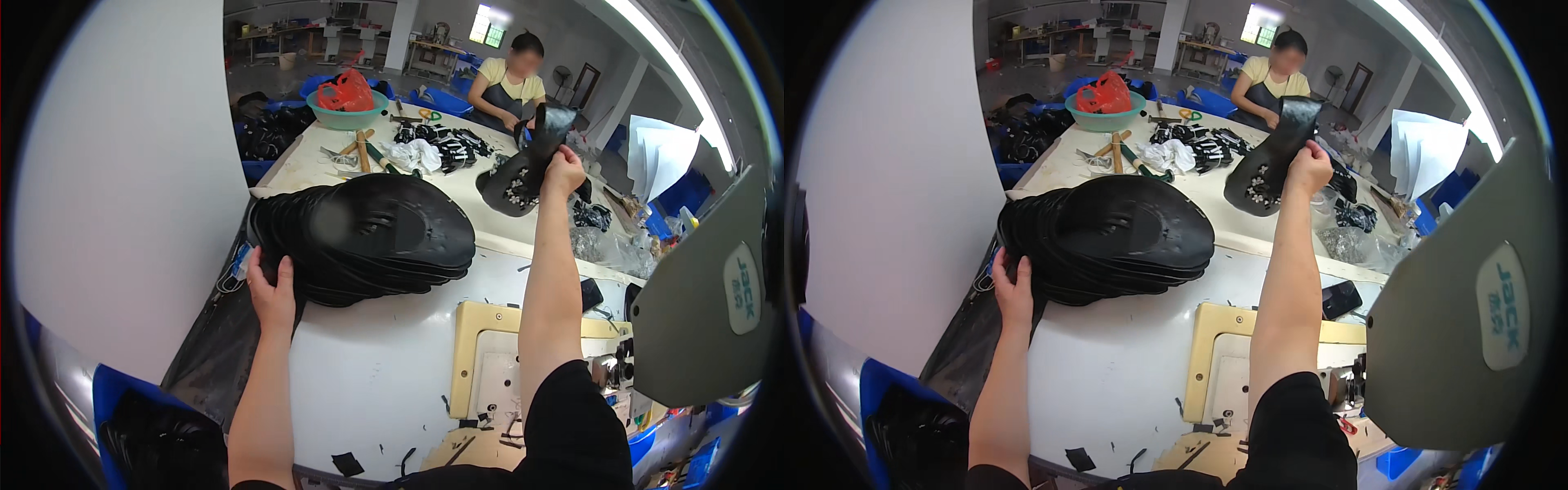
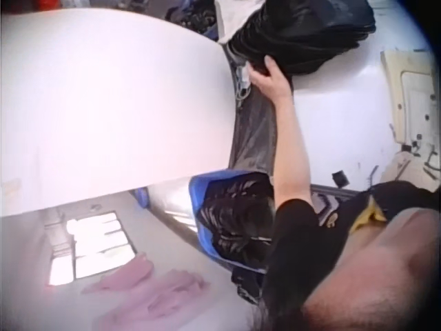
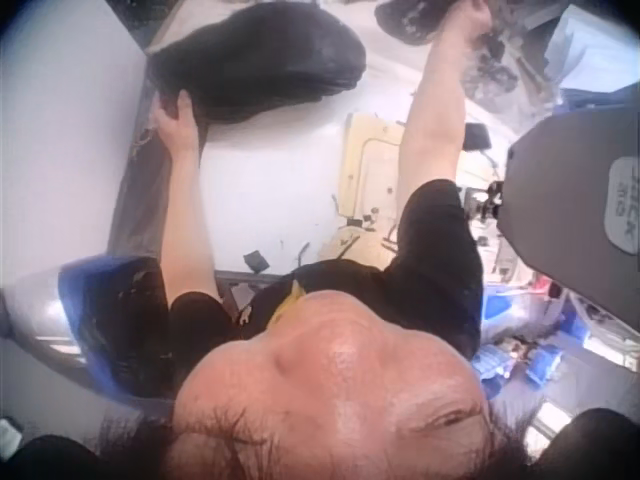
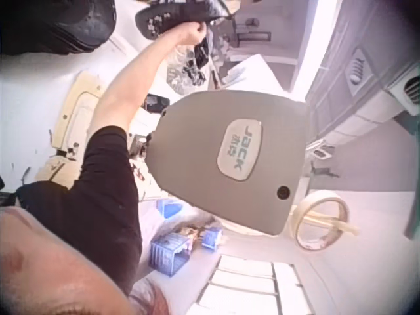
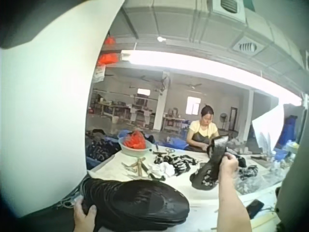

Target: The person uses scissors to trim a black leather shoe cover and then operates a sewing machine to stitch a decorative strip onto it. They handle the leather piece, aligning it under the needle and guiding it through the machine to attach the embellishment.

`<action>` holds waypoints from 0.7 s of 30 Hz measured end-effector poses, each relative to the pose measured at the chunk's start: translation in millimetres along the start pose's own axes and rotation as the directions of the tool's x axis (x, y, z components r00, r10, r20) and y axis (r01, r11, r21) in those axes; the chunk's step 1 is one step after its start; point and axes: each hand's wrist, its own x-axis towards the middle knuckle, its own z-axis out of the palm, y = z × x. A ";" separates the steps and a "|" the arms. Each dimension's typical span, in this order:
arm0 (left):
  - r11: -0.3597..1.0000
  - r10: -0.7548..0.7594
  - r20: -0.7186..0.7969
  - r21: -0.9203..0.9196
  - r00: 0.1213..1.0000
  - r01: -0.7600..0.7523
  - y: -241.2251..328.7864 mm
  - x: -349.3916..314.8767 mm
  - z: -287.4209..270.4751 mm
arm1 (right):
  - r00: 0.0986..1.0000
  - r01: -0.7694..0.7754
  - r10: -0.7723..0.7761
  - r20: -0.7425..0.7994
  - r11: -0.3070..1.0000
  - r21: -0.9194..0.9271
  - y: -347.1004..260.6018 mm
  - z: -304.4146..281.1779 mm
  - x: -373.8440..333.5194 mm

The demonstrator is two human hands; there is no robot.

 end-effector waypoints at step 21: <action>0.898 -0.242 0.004 -0.378 0.970 0.225 122.5 -124.8 -153.0 | -0.084 0.516 -0.590 0.803 0.664 0.541 -198.7 -177.2 -341.8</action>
